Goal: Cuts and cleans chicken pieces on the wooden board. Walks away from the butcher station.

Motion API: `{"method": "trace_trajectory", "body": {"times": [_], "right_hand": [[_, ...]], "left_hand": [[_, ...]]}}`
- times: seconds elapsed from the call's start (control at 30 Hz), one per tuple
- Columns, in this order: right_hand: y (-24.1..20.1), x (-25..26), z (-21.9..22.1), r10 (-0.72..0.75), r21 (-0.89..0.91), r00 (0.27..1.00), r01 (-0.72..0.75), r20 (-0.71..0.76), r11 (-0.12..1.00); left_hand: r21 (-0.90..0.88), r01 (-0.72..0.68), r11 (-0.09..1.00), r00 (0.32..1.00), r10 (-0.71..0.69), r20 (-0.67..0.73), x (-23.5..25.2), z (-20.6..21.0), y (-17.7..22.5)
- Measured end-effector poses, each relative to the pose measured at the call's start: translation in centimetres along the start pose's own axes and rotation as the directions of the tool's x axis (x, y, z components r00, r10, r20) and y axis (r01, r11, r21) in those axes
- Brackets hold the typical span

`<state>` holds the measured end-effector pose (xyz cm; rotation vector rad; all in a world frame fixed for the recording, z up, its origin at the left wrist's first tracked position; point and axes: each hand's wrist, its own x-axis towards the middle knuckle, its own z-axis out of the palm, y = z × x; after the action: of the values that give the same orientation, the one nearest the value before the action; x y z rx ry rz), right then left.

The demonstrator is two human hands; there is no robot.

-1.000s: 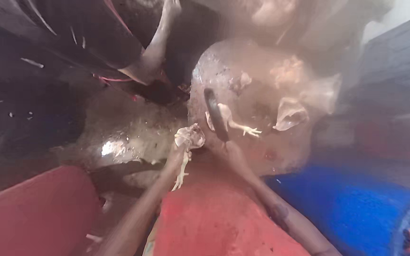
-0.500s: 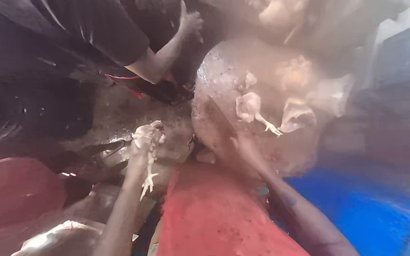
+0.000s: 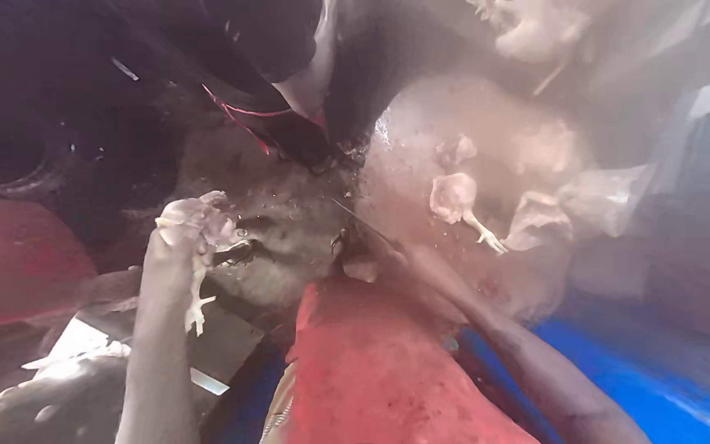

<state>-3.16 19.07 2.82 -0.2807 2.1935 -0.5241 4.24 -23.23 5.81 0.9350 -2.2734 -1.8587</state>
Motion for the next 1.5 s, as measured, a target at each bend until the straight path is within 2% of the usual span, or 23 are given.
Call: {"method": "trace_trajectory", "body": {"times": [0.07, 0.13, 0.2, 0.27, 0.37, 0.4, 0.47, 0.53, 0.57, 0.63, 0.67, 0.7, 0.73, 0.77, 0.83, 0.97, 1.07, 1.13, 1.2, 1.27, 1.3, 1.43, 1.5], "right_hand": [[0.7, -1.1, -0.7, 0.014, 0.057, 1.0, -0.012, -0.019, 0.998], [1.7, -3.6, 1.1, 0.019, 0.262, 0.999, -0.007, -0.043, 0.965], [4.2, -4.2, 3.3, 0.076, 0.47, 0.997, -0.064, -0.006, 0.881], [6.7, -4.3, 5.1, 0.187, 0.608, 0.982, -0.125, -0.039, 0.784], [6.3, -5.2, 4.9, 0.338, 0.642, 0.917, -0.13, -0.212, 0.756], [5.4, -5.4, 3.7, 0.32, 0.647, 0.905, -0.067, -0.281, 0.76], [2.6, -6.2, 0.6, 0.229, 0.679, 0.863, 0.164, -0.45, 0.715], [-0.5, -7.2, -1.7, 0.118, 0.643, 0.773, 0.42, -0.623, 0.64], [-1.0, -7.2, -1.9, 0.075, 0.59, 0.723, 0.493, -0.687, 0.639], [-0.2, -5.8, 0.6, 0.017, 0.468, 0.671, 0.499, -0.741, 0.729], [0.8, -4.4, 2.6, 0.005, 0.446, 0.698, 0.451, -0.716, 0.773], [1.7, -3.0, 4.2, 0.024, 0.47, 0.777, 0.355, -0.629, 0.808], [2.5, -1.8, 5.3, 0.067, 0.495, 0.876, 0.206, -0.478, 0.844], [2.8, -0.9, 5.8, 0.109, 0.499, 0.925, 0.095, -0.363, 0.861], [2.5, 0.1, 5.4, 0.134, 0.52, 0.955, 0.024, -0.264, 0.854], [2.1, 1.6, 3.7, 0.191, 0.687, 0.95, 0.032, -0.245, 0.726], [2.0, 0.4, 3.8, 0.191, 0.737, 0.919, 0.139, -0.344, 0.661], [3.1, -2.1, 4.6, 0.186, 0.676, 0.871, 0.203, -0.456, 0.708], [5.2, -3.7, 4.7, 0.214, 0.554, 0.852, 0.103, -0.478, 0.826], [6.9, -4.5, 4.1, 0.266, 0.502, 0.905, -0.069, -0.332, 0.862], [7.0, -4.8, 3.7, 0.275, 0.488, 0.913, -0.1, -0.302, 0.867], [4.1, -4.9, 3.7, 0.203, 0.516, 0.914, 0.007, -0.35, 0.856], [3.6, -4.0, 3.8, 0.178, 0.524, 0.944, -0.005, -0.28, 0.851]], "left_hand": [[0.078, 0.034, 0.996, 0.999, -0.036, 0.025, -0.4, 0.7, -0.4], [0.145, 0.094, 0.985, 0.988, -0.111, 0.11, -1.9, 2.2, -0.9], [0.146, 0.147, 0.978, 0.954, -0.179, 0.24, -2.8, 5.1, -0.4], [0.072, 0.222, 0.972, 0.898, -0.233, 0.373, -3.6, 9.3, 1.1], [-0.185, 0.445, 0.876, 0.795, -0.291, 0.532, -5.1, 17.4, 1.0], [-0.247, 0.506, 0.826, 0.765, -0.298, 0.57, -5.1, 20.5, -0.3], [-0.28, 0.599, 0.75, 0.726, -0.363, 0.584, -5.6, 25.7, -2.8], [-0.256, 0.629, 0.734, 0.722, -0.429, 0.543, -6.7, 28.4, -3.6], [-0.243, 0.621, 0.745, 0.729, -0.436, 0.528, -7.1, 29.0, -3.7], [-0.23, 0.604, 0.764, 0.739, -0.427, 0.522, -7.5, 29.1, -3.8], [-0.233, 0.6, 0.765, 0.741, -0.423, 0.522, -7.3, 29.1, -3.8], [-0.227, 0.595, 0.771, 0.742, -0.417, 0.525, -7.0, 29.0, -3.8], [-0.201, 0.594, 0.779, 0.734, -0.424, 0.53, -6.8, 28.6, -3.7], [-0.165, 0.592, 0.789, 0.728, -0.436, 0.528, -6.6, 28.0, -3.6], [-0.087, 0.574, 0.815, 0.711, -0.442, 0.547, -6.3, 26.2, -3.4], [-0.062, 0.613, 0.787, 0.664, -0.471, 0.58, -6.7, 23.0, -3.4], [-0.109, 0.6, 0.793, 0.712, -0.467, 0.524, -6.1, 20.7, -3.5], [-0.155, 0.564, 0.811, 0.758, -0.434, 0.487, -5.8, 19.4, -3.4], [-0.194, 0.533, 0.823, 0.787, -0.399, 0.47, -4.8, 18.8, -2.6], [-0.238, 0.506, 0.829, 0.805, -0.355, 0.475, -4.1, 18.3, -1.8], [-0.245, 0.494, 0.834, 0.809, -0.337, 0.481, -3.7, 18.3, -1.3], [-0.194, 0.478, 0.857, 0.798, -0.331, 0.504, -3.1, 18.3, -0.1], [-0.172, 0.474, 0.863, 0.789, -0.33, 0.519, -3.0, 18.6, -0.1]]}}
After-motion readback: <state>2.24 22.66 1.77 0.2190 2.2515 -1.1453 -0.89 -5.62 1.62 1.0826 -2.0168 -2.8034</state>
